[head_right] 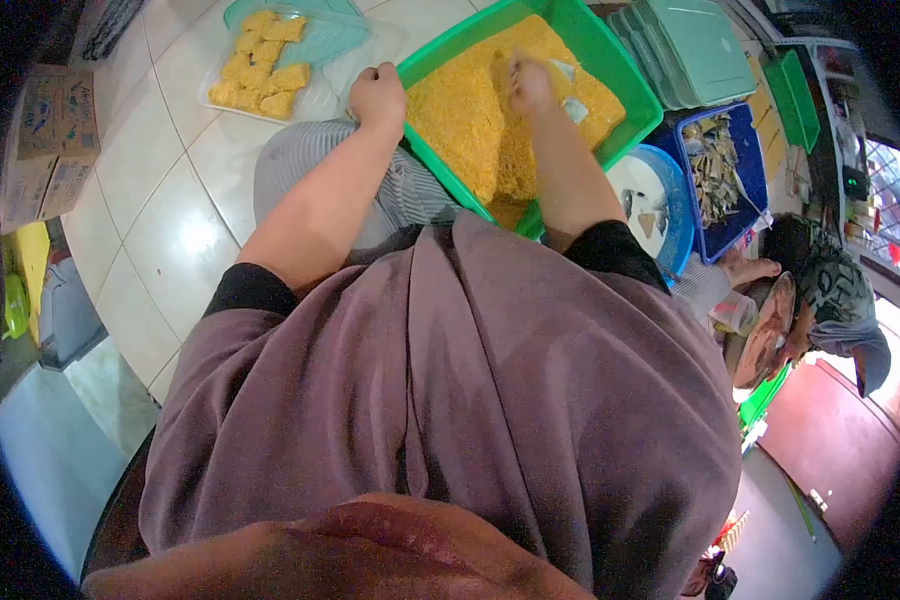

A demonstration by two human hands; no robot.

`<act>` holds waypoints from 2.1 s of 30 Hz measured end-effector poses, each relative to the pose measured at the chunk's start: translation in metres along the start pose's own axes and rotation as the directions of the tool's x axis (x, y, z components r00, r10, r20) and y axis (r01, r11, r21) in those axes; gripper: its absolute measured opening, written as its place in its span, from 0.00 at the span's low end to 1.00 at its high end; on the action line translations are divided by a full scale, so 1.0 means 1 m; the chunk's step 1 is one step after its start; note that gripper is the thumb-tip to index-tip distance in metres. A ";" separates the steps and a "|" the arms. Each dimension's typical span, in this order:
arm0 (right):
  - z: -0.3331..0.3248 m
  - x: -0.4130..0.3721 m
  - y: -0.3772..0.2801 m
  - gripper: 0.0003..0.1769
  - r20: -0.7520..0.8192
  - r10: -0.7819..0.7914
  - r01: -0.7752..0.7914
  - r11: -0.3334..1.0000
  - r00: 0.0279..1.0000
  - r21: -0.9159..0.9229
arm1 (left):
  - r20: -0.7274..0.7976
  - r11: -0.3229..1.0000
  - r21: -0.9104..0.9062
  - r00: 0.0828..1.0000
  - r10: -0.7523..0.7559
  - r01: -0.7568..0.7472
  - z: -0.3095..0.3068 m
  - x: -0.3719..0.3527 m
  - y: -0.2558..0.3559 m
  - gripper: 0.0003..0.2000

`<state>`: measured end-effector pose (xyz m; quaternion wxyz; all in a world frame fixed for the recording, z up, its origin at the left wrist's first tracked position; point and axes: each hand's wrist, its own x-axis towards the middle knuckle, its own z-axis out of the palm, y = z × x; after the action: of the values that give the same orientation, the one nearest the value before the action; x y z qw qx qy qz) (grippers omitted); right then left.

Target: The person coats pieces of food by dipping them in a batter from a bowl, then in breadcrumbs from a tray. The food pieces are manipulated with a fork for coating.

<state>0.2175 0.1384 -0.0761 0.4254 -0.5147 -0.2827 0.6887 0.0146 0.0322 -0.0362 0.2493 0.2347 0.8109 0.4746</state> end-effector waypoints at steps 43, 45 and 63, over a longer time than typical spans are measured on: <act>-0.016 -0.066 -0.108 0.16 0.074 -0.071 0.102 0.731 0.995 -0.675 | 0.039 0.999 -0.035 0.999 0.009 -0.008 -0.002 0.002 0.002 0.17; -0.016 -0.064 -0.109 0.14 0.103 0.005 0.053 0.833 0.995 -0.551 | 0.028 1.000 -0.027 1.000 -0.004 0.004 -0.002 0.002 0.003 0.18; 0.253 0.015 -0.069 0.19 0.550 0.420 0.400 0.396 0.722 -0.827 | -0.026 0.998 -0.041 0.999 -0.041 0.040 -0.007 -0.006 0.014 0.14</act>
<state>-0.0038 0.1970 0.0518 -0.0749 -0.3637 -0.7450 0.5542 0.0172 0.0297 -0.0199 0.2528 0.2068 0.8089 0.4889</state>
